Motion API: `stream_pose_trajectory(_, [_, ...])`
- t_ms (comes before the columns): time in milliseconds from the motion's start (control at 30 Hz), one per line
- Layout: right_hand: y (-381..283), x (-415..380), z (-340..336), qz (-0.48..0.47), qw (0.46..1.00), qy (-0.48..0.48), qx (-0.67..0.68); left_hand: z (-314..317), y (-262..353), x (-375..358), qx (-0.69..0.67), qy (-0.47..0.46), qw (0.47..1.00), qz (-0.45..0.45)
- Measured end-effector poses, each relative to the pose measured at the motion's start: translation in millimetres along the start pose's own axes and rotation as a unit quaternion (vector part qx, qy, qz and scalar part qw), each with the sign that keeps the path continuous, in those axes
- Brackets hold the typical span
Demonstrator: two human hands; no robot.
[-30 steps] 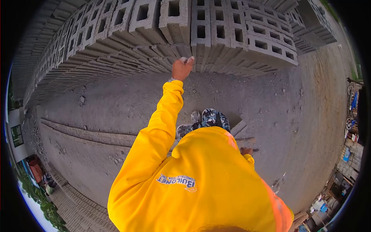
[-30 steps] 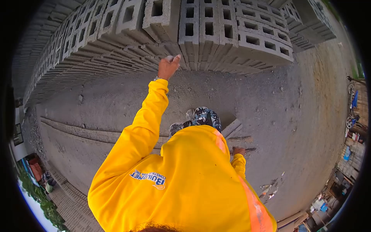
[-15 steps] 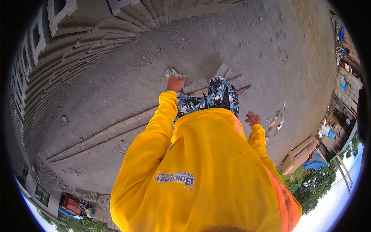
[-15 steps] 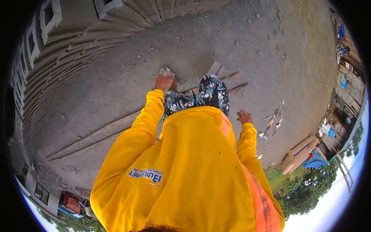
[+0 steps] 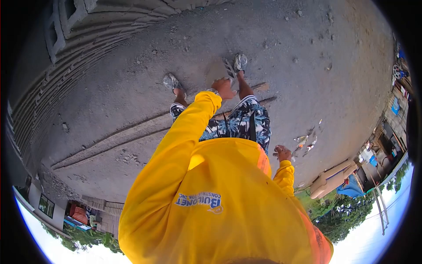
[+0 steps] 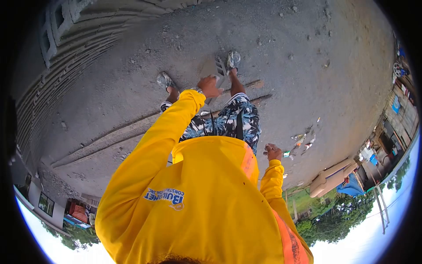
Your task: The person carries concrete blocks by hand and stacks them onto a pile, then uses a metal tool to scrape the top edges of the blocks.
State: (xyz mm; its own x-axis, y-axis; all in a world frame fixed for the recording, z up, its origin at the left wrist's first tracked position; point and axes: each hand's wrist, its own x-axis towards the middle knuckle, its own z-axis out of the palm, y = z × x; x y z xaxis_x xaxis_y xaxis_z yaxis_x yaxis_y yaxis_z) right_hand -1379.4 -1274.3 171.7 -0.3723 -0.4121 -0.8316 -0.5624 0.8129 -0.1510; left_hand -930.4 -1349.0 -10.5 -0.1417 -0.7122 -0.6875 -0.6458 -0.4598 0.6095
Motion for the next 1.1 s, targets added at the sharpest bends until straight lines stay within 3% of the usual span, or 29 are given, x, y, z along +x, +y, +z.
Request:
stream_pose_trajectory(33, [-28,51,-9,-0.045,0.998,-0.014,-0.04,1,5,33,0.018,0.011,1.0,-0.007])
stream_pose_trajectory(100, [-47,77,-41,-0.08,0.99,-0.033,-0.109,36,18,55,0.055,-0.027,0.998,-0.013])
stream_pose_trajectory(167, [-103,84,-60,-0.128,0.991,-0.002,-0.031,48,20,90,0.097,-0.068,0.993,-0.027])
stream_pose_trajectory(267, [-169,64,-74,-0.128,0.991,0.022,0.022,66,13,115,0.154,-0.132,0.978,-0.044])
stream_pose_trajectory(400, [-162,81,-78,-0.078,0.996,0.0,0.048,75,5,143,0.175,-0.172,0.967,-0.07])
stream_pose_trajectory(500, [-132,105,-58,-0.047,0.996,-0.021,0.079,78,4,161,0.228,-0.271,0.93,-0.099])
stream_pose_trajectory(600, [-138,119,-34,-0.036,0.994,-0.036,0.097,66,24,156,0.246,-0.235,0.934,-0.106])
stream_pose_trajectory(700, [-152,148,-1,-0.091,0.983,-0.054,0.149,71,16,147,0.262,-0.227,0.93,-0.118])
stream_pose_trajectory(800, [-163,193,49,-0.22,0.972,-0.075,0.04,56,11,105,0.265,-0.203,0.937,-0.106])
stream_pose_trajectory(900, [-201,213,131,-0.362,0.924,-0.121,-0.027,29,20,46,0.265,-0.168,0.946,-0.081])
stream_pose_trajectory(1033, [-313,162,194,-0.483,0.819,-0.111,-0.289,-40,67,-28,0.216,-0.071,0.974,-0.018])
stream_pose_trajectory(1100, [-372,112,202,-0.468,0.822,-0.194,-0.261,-76,90,-61,0.219,-0.037,0.975,-0.006])
